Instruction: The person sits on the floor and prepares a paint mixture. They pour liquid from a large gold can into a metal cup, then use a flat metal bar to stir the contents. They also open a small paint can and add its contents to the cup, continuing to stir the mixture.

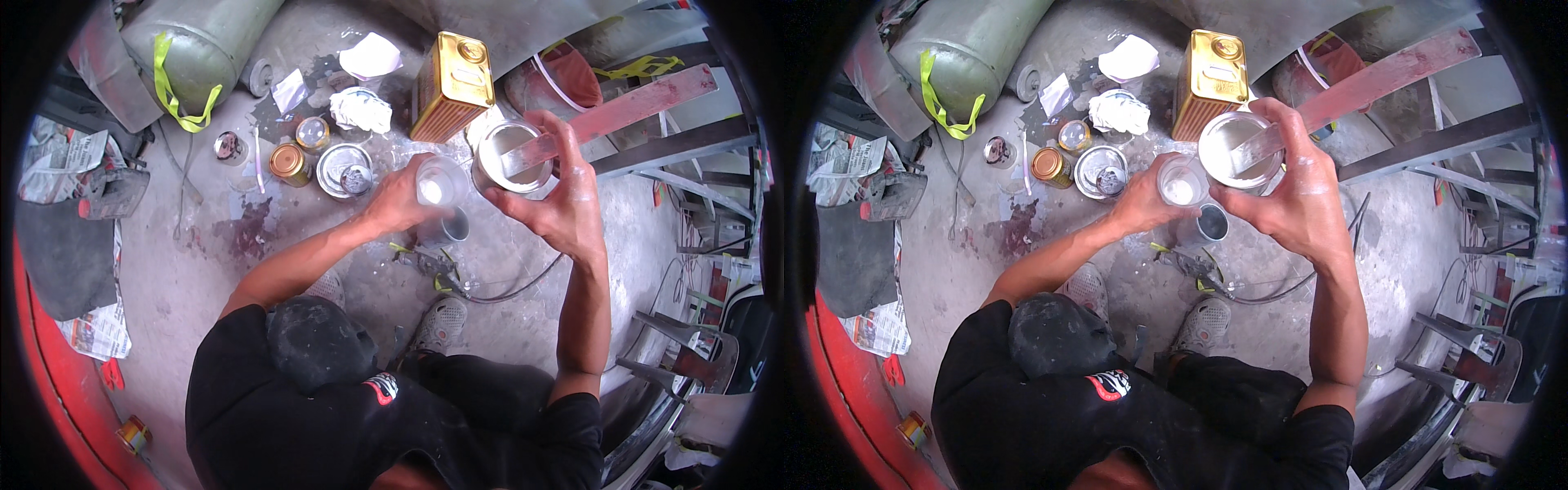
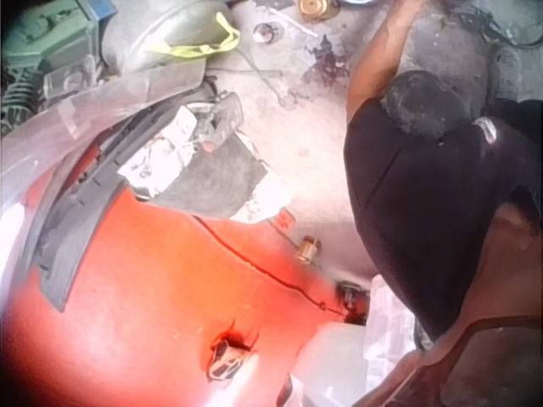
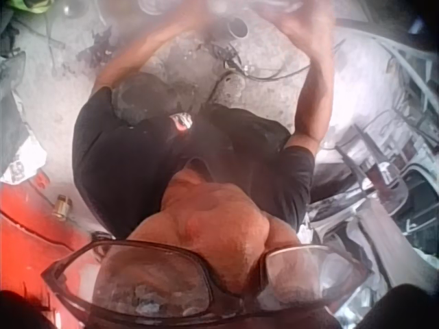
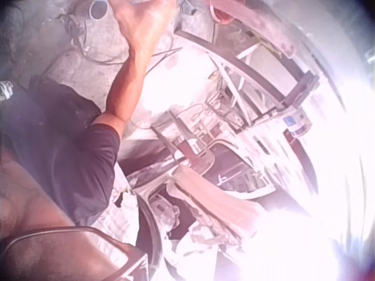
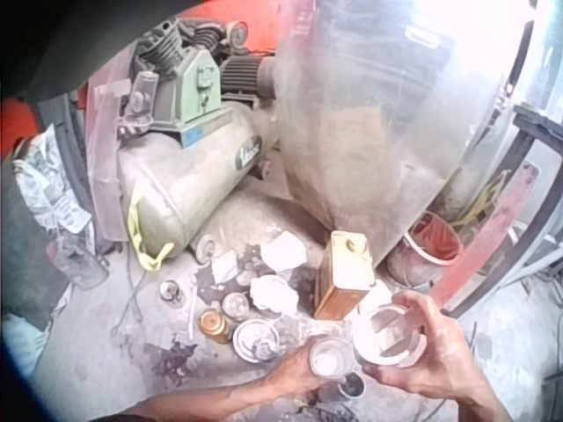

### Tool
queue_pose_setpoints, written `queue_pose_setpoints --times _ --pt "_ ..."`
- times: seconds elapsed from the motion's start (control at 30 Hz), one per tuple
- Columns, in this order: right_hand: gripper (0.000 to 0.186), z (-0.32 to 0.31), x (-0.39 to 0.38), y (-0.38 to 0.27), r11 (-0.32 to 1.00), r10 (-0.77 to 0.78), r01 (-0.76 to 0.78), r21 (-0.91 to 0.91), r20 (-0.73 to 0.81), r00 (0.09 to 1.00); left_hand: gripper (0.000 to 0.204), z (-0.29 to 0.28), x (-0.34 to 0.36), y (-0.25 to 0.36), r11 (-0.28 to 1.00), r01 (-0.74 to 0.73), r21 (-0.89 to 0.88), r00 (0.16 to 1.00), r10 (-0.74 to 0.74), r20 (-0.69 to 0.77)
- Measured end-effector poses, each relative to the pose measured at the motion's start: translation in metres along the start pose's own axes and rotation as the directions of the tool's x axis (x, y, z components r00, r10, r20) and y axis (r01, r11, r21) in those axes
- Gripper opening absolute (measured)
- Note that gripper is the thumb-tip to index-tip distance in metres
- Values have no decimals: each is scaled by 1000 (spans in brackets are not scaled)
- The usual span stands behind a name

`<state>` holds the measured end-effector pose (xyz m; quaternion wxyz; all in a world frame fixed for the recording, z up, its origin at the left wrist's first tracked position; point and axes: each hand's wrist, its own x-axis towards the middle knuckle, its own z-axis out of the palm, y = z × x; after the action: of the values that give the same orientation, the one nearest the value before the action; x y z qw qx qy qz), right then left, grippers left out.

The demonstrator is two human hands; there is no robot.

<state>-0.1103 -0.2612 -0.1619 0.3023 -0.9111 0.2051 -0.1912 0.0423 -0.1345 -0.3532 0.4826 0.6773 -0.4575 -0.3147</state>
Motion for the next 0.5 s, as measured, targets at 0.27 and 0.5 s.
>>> queue_pose_setpoints --times 0.27,0.5 --pt "85 -7 -1 0 987 29 -20 161 -54 998 93 -2 4 -6 998 37 41 999 -37 7" --pt "92 -3 0 8 919 124 -101 381 -34 992 94 2 0 -12 997 71 33 996 -72 52"
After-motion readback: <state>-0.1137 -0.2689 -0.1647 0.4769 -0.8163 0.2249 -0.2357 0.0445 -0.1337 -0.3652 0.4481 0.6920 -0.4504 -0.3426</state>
